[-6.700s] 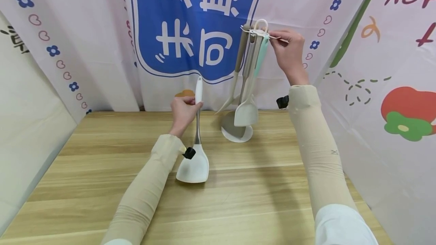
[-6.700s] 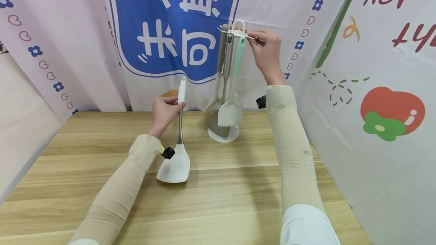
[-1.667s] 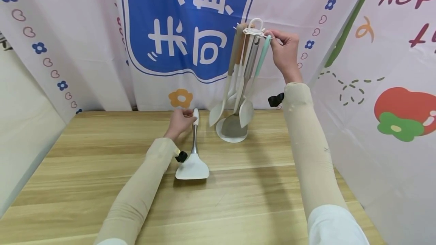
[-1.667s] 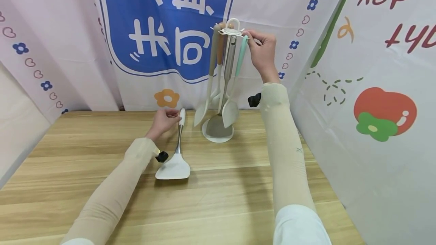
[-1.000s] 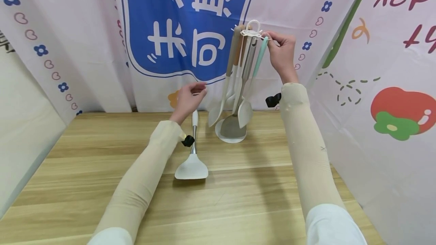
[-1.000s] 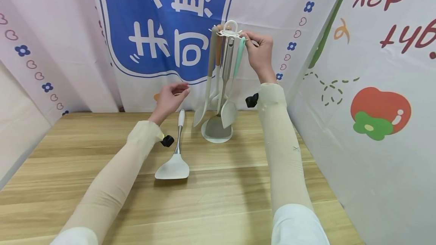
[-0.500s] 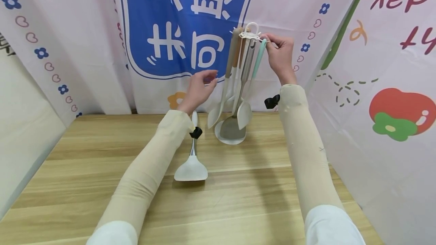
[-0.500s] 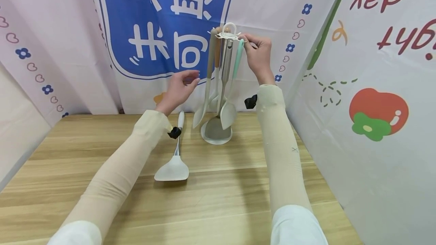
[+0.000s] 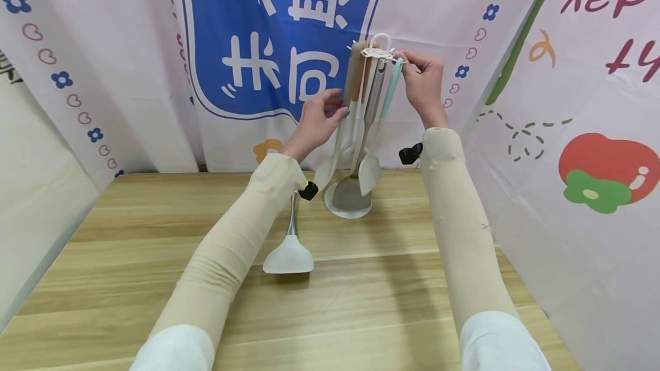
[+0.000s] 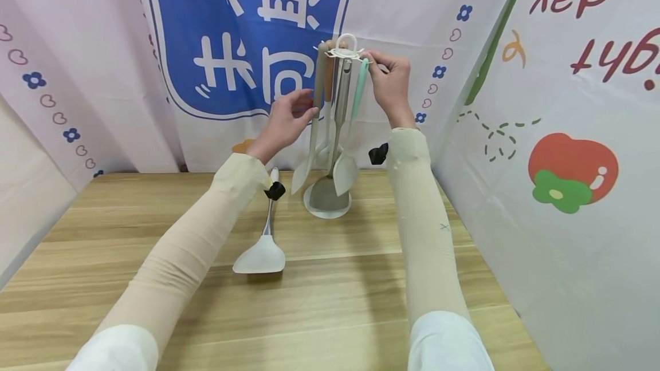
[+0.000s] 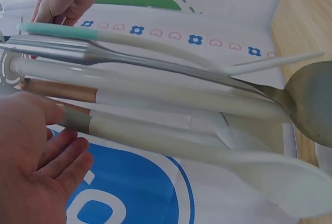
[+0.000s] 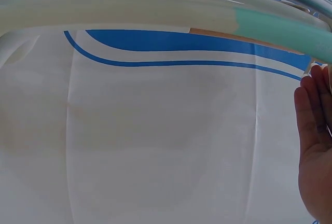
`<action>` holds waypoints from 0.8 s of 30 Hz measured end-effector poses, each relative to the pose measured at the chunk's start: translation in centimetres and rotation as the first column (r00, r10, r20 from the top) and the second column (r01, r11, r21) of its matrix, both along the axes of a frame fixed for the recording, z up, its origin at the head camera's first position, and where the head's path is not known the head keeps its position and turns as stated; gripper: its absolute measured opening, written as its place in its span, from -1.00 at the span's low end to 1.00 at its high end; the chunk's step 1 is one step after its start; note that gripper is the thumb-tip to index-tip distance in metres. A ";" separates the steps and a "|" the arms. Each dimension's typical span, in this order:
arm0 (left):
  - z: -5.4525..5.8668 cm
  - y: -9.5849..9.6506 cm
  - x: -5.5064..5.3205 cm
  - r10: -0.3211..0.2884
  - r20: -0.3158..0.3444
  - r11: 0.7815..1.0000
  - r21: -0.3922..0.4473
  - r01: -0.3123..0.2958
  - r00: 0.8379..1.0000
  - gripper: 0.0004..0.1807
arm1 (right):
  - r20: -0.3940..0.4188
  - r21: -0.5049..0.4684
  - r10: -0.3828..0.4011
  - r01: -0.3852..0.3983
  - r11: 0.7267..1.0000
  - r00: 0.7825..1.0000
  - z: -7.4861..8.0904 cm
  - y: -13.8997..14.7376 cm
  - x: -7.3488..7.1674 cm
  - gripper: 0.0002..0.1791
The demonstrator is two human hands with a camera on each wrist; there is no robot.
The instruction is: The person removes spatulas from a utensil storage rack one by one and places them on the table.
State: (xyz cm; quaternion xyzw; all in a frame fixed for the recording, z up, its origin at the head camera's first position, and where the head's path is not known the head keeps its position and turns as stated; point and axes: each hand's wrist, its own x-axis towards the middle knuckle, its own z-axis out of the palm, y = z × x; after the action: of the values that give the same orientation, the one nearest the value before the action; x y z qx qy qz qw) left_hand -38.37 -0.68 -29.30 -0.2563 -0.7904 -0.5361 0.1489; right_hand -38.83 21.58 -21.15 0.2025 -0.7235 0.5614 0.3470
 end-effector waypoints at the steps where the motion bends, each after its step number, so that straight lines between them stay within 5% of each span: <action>1: 0.1 0.2 0.0 -0.003 0.002 1.000 0.006 0.003 1.000 -0.52 | 0.000 0.001 0.001 -0.001 1.000 1.000 0.1 0.0 0.1 -0.84; 24: 0.2 2.5 -0.4 0.022 -0.028 0.989 0.147 -0.017 0.999 -0.53 | -0.008 -0.004 0.018 -0.018 1.000 1.000 -0.2 0.3 -0.2 -0.82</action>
State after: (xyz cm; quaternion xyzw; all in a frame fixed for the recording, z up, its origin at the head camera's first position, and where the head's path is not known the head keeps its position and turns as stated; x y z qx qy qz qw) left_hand -38.79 1.83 -29.06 -0.2448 -0.7489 -0.5876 0.1844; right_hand -39.05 21.91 -21.30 0.2103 -0.7192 0.5651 0.3452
